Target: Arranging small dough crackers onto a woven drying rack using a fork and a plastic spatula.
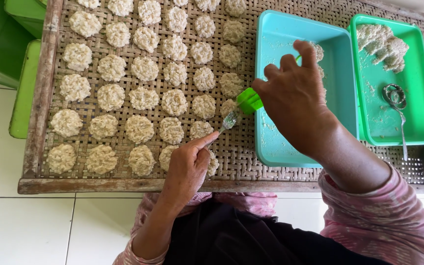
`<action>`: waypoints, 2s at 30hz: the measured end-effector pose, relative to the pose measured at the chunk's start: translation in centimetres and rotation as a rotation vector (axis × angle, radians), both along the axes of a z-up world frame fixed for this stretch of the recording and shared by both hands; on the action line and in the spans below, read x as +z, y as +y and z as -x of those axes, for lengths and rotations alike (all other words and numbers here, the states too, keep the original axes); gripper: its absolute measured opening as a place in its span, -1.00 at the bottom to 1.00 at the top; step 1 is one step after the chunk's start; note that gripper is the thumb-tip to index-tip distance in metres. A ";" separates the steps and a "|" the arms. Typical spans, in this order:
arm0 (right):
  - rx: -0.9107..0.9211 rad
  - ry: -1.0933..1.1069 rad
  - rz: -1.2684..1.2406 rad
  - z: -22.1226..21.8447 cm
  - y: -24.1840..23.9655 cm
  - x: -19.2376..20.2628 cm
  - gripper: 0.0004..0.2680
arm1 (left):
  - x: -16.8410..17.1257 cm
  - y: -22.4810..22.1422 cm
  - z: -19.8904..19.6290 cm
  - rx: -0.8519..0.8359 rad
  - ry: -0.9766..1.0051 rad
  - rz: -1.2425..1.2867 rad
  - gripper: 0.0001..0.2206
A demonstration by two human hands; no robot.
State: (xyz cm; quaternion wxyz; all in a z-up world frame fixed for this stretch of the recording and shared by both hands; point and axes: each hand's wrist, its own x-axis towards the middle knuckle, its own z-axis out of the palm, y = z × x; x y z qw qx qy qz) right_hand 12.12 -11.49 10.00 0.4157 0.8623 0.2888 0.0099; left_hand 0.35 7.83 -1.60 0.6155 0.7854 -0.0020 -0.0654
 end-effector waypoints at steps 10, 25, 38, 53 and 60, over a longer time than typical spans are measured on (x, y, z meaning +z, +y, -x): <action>-0.025 0.049 -0.668 6.3 -5.8 4.2 -0.88 | -1.6 0.5 0.7 -0.091 -0.042 0.283 -0.60; -0.660 -0.152 -1.806 17.0 -7.3 -11.6 -0.74 | -1.0 1.4 0.6 -0.009 0.105 0.119 -0.56; -0.373 -0.112 -1.523 15.6 -4.6 -13.0 -0.65 | -0.8 1.1 0.5 -0.036 0.014 0.044 -0.57; -0.286 -0.152 -1.510 9.0 -6.9 -15.8 -0.69 | 0.7 1.2 0.4 0.006 0.012 -0.020 -0.58; -0.337 -0.118 -1.567 11.4 -7.6 -11.0 -0.77 | 0.8 1.0 0.5 -0.011 -0.005 -0.022 -0.58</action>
